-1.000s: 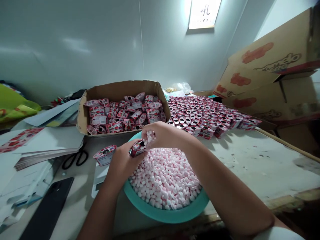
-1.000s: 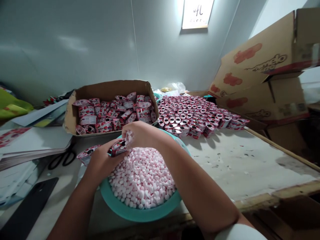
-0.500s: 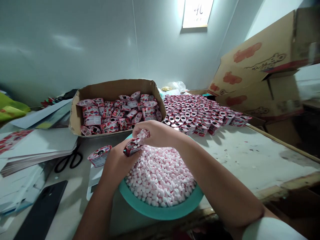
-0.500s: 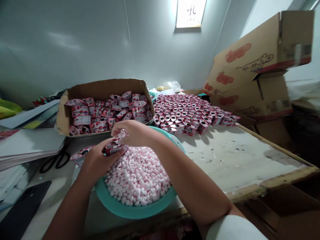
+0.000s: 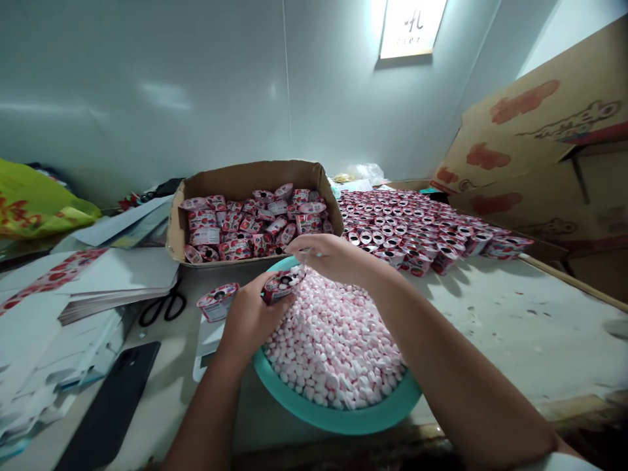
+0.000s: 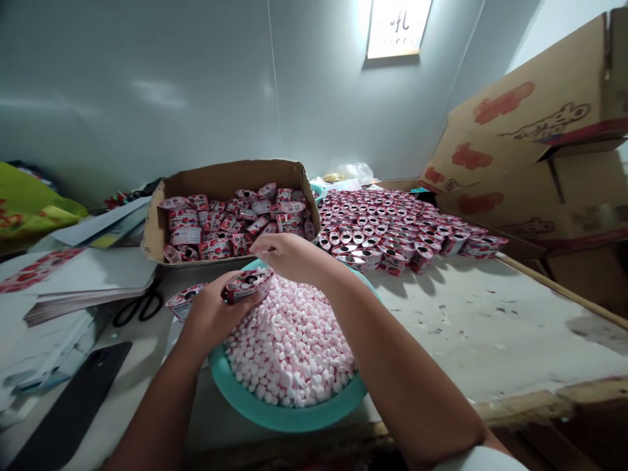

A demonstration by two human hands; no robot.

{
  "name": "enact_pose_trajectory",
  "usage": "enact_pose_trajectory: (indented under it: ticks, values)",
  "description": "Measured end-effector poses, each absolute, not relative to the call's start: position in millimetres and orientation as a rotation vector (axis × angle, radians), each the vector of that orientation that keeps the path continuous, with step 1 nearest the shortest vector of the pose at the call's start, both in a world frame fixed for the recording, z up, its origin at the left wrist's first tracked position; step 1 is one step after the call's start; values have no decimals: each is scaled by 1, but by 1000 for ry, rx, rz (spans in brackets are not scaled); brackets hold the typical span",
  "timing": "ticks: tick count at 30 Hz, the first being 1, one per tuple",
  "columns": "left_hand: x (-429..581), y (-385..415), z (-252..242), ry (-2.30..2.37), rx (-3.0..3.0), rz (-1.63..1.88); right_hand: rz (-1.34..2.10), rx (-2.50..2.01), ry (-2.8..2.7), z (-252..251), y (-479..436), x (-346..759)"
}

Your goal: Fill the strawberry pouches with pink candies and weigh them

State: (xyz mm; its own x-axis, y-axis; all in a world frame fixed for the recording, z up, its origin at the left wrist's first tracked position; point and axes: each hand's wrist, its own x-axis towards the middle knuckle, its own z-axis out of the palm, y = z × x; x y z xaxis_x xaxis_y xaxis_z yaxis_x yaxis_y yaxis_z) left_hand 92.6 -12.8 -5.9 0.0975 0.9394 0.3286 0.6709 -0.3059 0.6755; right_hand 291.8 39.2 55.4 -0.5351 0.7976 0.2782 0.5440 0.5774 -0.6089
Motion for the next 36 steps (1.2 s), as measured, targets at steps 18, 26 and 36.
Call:
enact_pose_trajectory:
  ticks: [18,26,36]
  values:
    - [88,-11,-13,1687,2026,1265,557,-1585,-2973,48,33,278]
    - [92,-11,-15,1397,2374,1258,592,-1454,-2881,39,51,292]
    - [93,-12,-16,1492,2372,1240,585,-1456,-2730,41,49,293]
